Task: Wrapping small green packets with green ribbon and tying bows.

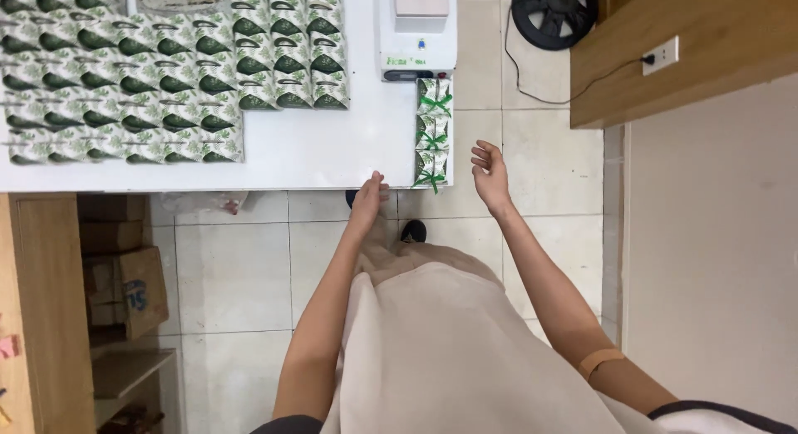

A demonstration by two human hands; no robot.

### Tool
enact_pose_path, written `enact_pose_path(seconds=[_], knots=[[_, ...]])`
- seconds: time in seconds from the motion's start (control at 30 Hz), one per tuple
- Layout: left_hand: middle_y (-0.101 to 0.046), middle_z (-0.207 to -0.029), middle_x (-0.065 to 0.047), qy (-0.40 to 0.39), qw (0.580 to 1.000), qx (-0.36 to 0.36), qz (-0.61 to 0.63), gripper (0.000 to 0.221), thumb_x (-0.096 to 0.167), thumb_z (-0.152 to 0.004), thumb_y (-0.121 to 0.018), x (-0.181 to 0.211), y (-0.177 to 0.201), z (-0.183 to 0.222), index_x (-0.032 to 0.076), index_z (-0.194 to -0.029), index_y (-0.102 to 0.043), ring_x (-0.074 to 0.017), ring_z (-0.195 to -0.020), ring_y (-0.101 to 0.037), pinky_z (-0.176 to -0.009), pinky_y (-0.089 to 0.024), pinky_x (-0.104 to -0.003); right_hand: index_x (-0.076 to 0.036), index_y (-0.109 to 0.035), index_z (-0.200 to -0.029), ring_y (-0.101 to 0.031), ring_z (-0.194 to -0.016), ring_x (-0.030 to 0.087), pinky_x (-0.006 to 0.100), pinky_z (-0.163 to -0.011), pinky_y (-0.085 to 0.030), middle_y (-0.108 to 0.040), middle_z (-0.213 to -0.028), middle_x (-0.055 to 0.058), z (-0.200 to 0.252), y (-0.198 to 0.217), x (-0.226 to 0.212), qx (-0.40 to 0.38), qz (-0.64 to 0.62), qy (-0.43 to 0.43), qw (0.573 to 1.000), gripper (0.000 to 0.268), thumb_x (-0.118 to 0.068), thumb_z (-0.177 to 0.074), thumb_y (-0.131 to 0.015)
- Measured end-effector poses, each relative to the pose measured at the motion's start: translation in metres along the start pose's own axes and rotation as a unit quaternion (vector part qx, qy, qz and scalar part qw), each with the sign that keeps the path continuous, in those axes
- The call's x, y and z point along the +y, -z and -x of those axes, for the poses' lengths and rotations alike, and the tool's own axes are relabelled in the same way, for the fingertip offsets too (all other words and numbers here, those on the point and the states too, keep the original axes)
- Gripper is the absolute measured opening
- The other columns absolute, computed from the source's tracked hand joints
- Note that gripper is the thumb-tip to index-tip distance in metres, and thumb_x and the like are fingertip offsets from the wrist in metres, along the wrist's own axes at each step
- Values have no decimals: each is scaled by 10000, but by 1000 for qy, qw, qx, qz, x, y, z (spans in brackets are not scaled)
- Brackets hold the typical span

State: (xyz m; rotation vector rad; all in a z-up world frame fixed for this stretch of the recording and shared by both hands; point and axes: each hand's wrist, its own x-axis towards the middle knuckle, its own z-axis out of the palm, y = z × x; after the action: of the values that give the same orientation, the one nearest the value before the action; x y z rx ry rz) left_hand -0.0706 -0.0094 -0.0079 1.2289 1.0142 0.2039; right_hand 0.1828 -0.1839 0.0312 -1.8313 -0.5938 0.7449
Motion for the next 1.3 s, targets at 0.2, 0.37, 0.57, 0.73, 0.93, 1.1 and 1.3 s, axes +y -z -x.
enact_pose_path(seconds=[0.2, 0.37, 0.57, 0.73, 0.93, 1.1, 1.3], knots=[[-702, -1225, -137, 14, 996, 27, 79, 750, 644, -995, -407, -52, 6, 33, 33, -1387, -597, -230, -996, -689, -894, -495, -335, -14, -512, -1333, -646, -1103, 181, 316, -991, -527, -661, -1237, 121, -1, -12, -38, 161, -33, 97, 982, 402, 103, -949, -500], [-706, -1221, -101, 41, 996, 17, 80, 706, 631, -981, -407, -37, 17, 53, 75, -1365, -615, -192, -986, -683, -847, -474, -309, -19, -528, -1305, -634, -1091, 163, 296, -936, -524, -661, -1220, 111, 4, -19, -69, 207, -73, 106, 970, 359, 89, -964, -493], [-697, -1200, -104, 18, 996, -42, 81, 685, 597, -1005, -429, -25, 27, 42, 32, -1345, -615, -190, -973, -675, -877, -502, -329, -31, -524, -1287, -628, -1096, 159, 289, -933, -519, -657, -1217, 106, 11, -40, -91, 235, -73, 108, 963, 327, 76, -980, -491], [-689, -1194, -135, -29, 987, -125, 96, 641, 538, -1034, -450, -13, 81, 32, -4, -1337, -609, -206, -970, -676, -895, -539, -340, -39, -537, -1258, -651, -1094, 159, 293, -940, -524, -671, -1200, 95, 8, -100, -125, 299, -66, 122, 944, 301, 69, -983, -480], [-690, -1241, -103, -40, 990, -121, 59, 556, 490, -1039, -477, 66, 222, 56, 49, -1354, -602, -165, -1027, -674, -837, -502, -309, -17, -522, -1235, -645, -1170, 174, 311, -971, -527, -631, -1236, 95, 8, -249, -220, 303, 7, 231, 924, 201, 74, -1060, -483], [-717, -1126, -75, -95, 989, -31, 112, 363, 330, -1033, -605, 41, 323, 44, 44, -1249, -658, -133, -997, -655, -802, -490, -274, -2, -537, -1189, -679, -1054, 172, 301, -966, -544, -657, -1132, 98, 7, -372, -277, 181, -16, 253, 950, 120, 40, -1078, -557], [-758, -1039, -48, -142, 979, 82, 124, 253, 241, -1010, -662, 35, 406, 21, 3, -1087, -697, -118, -927, -693, -804, -531, -269, 19, -605, -1111, -714, -861, 143, 273, -768, -573, -701, -968, 95, 19, -443, -286, 31, -4, 153, 988, 129, -79, -1029, -627]])
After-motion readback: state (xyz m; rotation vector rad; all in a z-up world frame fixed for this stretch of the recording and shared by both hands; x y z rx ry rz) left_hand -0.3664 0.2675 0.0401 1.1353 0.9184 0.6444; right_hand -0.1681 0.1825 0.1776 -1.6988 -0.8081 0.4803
